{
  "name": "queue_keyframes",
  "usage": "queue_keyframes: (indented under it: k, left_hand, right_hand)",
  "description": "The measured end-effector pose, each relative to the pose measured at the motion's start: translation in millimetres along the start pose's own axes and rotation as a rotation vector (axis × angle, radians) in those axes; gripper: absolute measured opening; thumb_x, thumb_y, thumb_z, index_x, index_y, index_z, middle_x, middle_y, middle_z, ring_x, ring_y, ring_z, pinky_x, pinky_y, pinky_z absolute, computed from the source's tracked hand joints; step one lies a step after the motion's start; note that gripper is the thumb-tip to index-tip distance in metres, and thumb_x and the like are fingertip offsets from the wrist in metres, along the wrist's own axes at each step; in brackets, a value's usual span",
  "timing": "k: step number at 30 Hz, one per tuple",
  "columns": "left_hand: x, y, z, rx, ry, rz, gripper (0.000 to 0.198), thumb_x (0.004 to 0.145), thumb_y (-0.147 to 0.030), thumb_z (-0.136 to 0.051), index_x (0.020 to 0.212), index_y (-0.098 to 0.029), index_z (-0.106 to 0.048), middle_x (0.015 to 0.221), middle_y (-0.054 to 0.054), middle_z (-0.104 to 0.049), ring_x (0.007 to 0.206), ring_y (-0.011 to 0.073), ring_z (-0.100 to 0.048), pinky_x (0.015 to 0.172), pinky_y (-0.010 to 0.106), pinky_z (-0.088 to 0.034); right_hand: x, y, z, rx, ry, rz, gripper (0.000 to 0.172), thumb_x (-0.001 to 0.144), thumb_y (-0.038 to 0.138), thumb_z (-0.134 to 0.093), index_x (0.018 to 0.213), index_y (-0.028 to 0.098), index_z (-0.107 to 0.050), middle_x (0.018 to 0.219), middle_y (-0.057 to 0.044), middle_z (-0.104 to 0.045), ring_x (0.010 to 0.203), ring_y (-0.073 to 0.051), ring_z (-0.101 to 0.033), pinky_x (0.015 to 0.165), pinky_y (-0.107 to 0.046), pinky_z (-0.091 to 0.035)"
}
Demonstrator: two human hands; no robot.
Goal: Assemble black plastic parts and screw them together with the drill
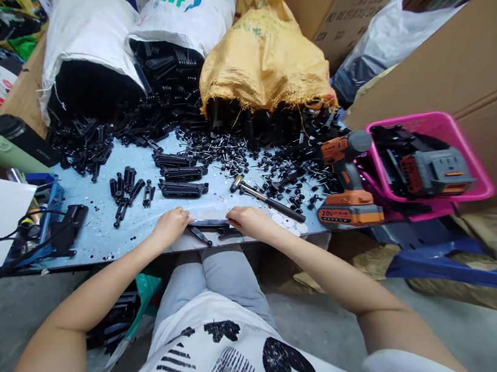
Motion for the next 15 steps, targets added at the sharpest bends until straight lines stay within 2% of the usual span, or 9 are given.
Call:
queue_keyframes:
  k: [2,4,6,8,10,11,15]
  left_hand:
    - [-0.2,-1.4,-0.3,0.011,-0.012,-0.006,0.026,0.093,-0.03,-0.043,0.097,-0.013,-0.062,0.09,0.01,-0.063,0.084,0.0204,-0.062,0.072,0.029,-0.045]
    - [-0.1,-7.6,0.1,0.041,-0.084,0.006,0.026,0.091,-0.031,-0.047,0.104,-0.013,-0.061,0.097,0.013,-0.063,0.091,0.0237,-0.06,0.075,0.032,-0.044]
    - [0.5,-20.5,-2.0,0.053,-0.21,-0.026,0.033,0.088,-0.032,-0.052,0.115,-0.012,-0.056,0.111,0.018,-0.06,0.106,0.0284,-0.055,0.084,0.039,-0.041]
    - [2.9,-39.3,-10.2,0.038,-0.289,-0.155,0.046,0.086,-0.036,-0.055,0.124,-0.012,-0.048,0.123,0.019,-0.054,0.119,0.0309,-0.045,0.095,0.045,-0.034]
    - [8.2,-57.7,-23.8,0.0,-0.266,-0.255,0.056,0.084,-0.046,-0.055,0.126,-0.01,-0.045,0.124,0.019,-0.054,0.121,0.0309,-0.043,0.099,0.046,-0.029]
    - [11.5,-64.4,-31.2,-0.025,-0.236,-0.257,0.06,0.083,-0.051,-0.054,0.126,-0.01,-0.045,0.12,0.018,-0.055,0.117,0.0308,-0.045,0.098,0.045,-0.03]
    - [20.9,-73.8,-51.2,-0.124,-0.197,-0.189,0.066,0.08,-0.063,-0.049,0.118,-0.009,-0.048,0.108,0.015,-0.058,0.102,0.029,-0.051,0.088,0.041,-0.035]
  right_hand:
    - [0.9,0.8,-6.3,-0.023,-0.018,0.042,0.015,0.093,0.017,-0.045,0.091,0.013,-0.06,0.088,-0.011,-0.063,0.083,-0.017,-0.061,0.072,-0.023,-0.041]
    - [0.0,-1.0,-17.9,-0.019,-0.089,0.057,0.015,0.093,0.018,-0.045,0.093,0.013,-0.059,0.085,-0.011,-0.064,0.08,-0.018,-0.062,0.07,-0.024,-0.043]
    - [-4.1,-5.8,-34.3,0.055,-0.22,0.084,0.018,0.094,0.021,-0.044,0.095,0.013,-0.06,0.085,-0.01,-0.065,0.079,-0.018,-0.062,0.07,-0.026,-0.046]
    - [-11.4,-13.0,-53.5,0.173,-0.393,0.134,0.023,0.095,0.027,-0.042,0.1,0.014,-0.061,0.094,-0.012,-0.066,0.087,-0.018,-0.063,0.077,-0.029,-0.048]
    - [-19.6,-21.2,-72.7,0.265,-0.522,0.199,0.028,0.095,0.032,-0.043,0.113,0.016,-0.058,0.109,-0.012,-0.064,0.099,-0.019,-0.06,0.085,-0.032,-0.049]
    - [-22.7,-25.4,-81.3,0.285,-0.552,0.223,0.032,0.094,0.034,-0.045,0.119,0.018,-0.056,0.114,-0.012,-0.062,0.103,-0.019,-0.059,0.086,-0.034,-0.049]
    - [-22.6,-44.2,-99.1,0.228,-0.52,0.268,0.044,0.09,0.041,-0.051,0.127,0.019,-0.052,0.108,-0.012,-0.065,0.094,-0.021,-0.061,0.079,-0.036,-0.05]
Point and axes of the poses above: each hand's wrist, its own x-axis towards the middle knuckle, its own z-axis out of the back of the hand, y = z × x, the point moved 2 cm from there along x, towards the middle knuckle
